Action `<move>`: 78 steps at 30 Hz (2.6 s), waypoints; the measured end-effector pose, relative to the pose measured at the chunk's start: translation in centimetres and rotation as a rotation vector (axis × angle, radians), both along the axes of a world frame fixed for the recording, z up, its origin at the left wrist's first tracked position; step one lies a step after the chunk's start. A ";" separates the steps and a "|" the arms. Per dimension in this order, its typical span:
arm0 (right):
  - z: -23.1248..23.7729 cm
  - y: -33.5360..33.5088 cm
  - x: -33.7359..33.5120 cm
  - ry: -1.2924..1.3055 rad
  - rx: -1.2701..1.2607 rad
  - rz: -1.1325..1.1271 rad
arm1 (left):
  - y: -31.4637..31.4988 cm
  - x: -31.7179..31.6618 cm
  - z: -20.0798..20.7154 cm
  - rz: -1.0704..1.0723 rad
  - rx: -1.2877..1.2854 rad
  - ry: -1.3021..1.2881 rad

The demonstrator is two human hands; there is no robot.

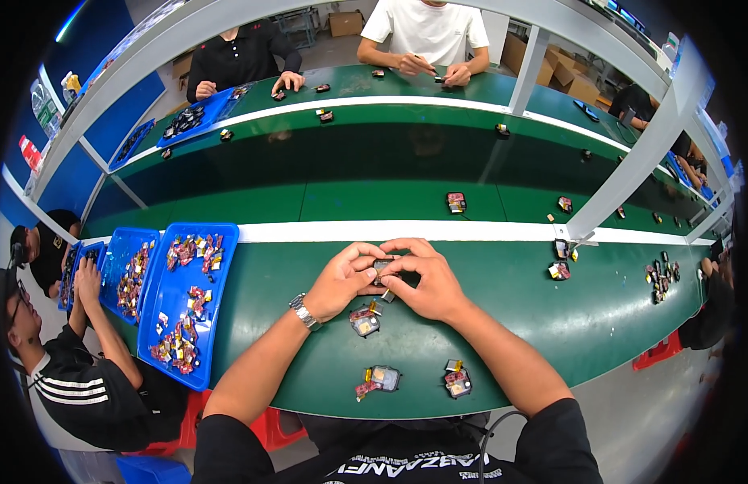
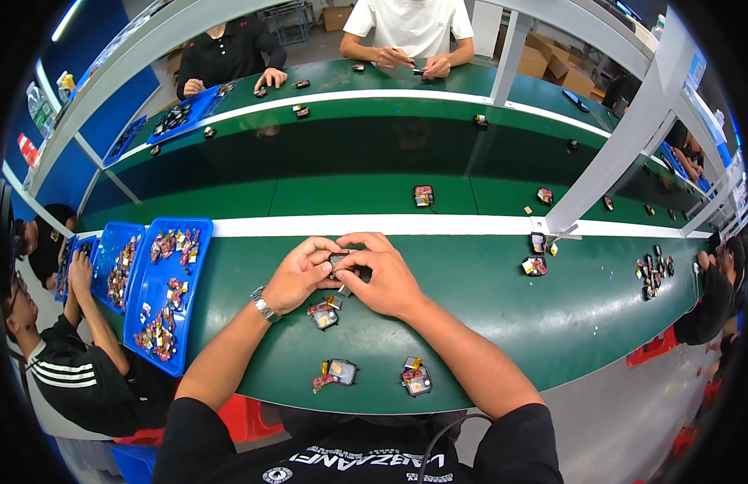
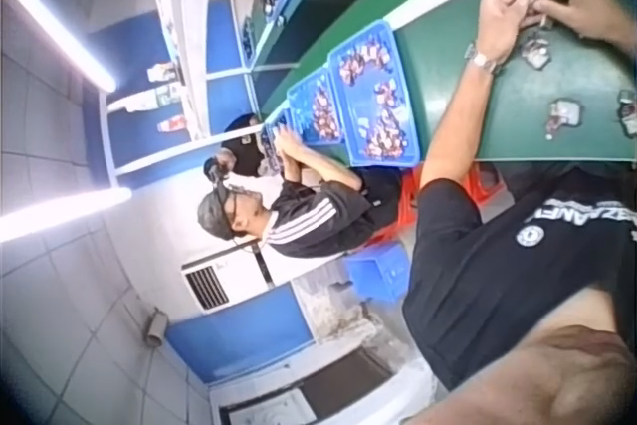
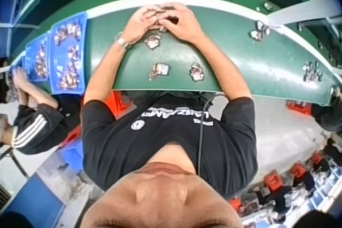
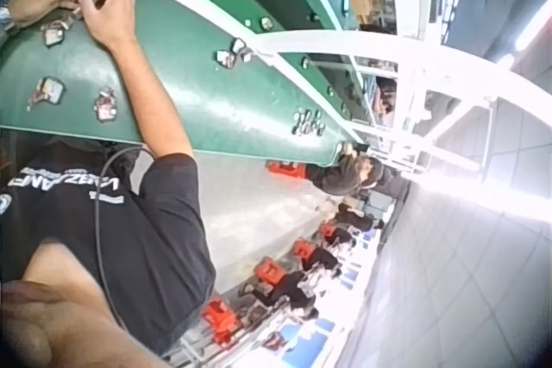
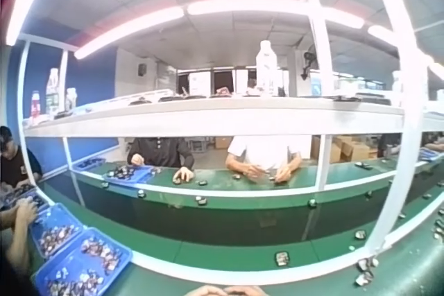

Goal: Assembling small electronic or mechanical components at a factory assembly line workstation.

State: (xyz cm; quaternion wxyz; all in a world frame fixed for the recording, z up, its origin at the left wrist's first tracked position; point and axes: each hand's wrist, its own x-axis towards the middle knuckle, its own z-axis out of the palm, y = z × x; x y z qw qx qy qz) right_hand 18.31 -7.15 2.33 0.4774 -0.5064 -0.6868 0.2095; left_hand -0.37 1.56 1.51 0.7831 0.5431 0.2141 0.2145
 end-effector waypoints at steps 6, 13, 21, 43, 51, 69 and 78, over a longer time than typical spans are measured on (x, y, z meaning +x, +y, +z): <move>0.1 -0.3 -0.9 -0.011 0.045 -0.136 | 0.2 -0.1 -0.6 -0.030 -0.079 -0.106; 0.4 -0.4 -0.8 -0.078 0.100 -0.113 | 0.1 -0.1 -0.6 -0.030 -0.065 -0.108; 0.6 -0.3 -1.2 -0.121 0.173 -0.142 | 0.0 0.1 -0.7 0.002 -0.067 -0.141; 0.2 -0.3 -1.7 0.031 0.063 -0.094 | -0.2 0.3 -1.2 0.083 -0.008 -0.228; -0.2 -0.2 -1.4 0.008 0.122 -0.143 | -0.2 0.1 -1.3 0.051 -0.040 -0.246; 0.4 0.5 -1.2 -0.240 0.370 -0.194 | -0.7 0.5 -0.9 0.122 -0.071 -0.143; 0.6 0.4 -1.8 -0.269 0.308 -0.249 | -0.9 0.6 -0.6 0.123 -0.068 -0.130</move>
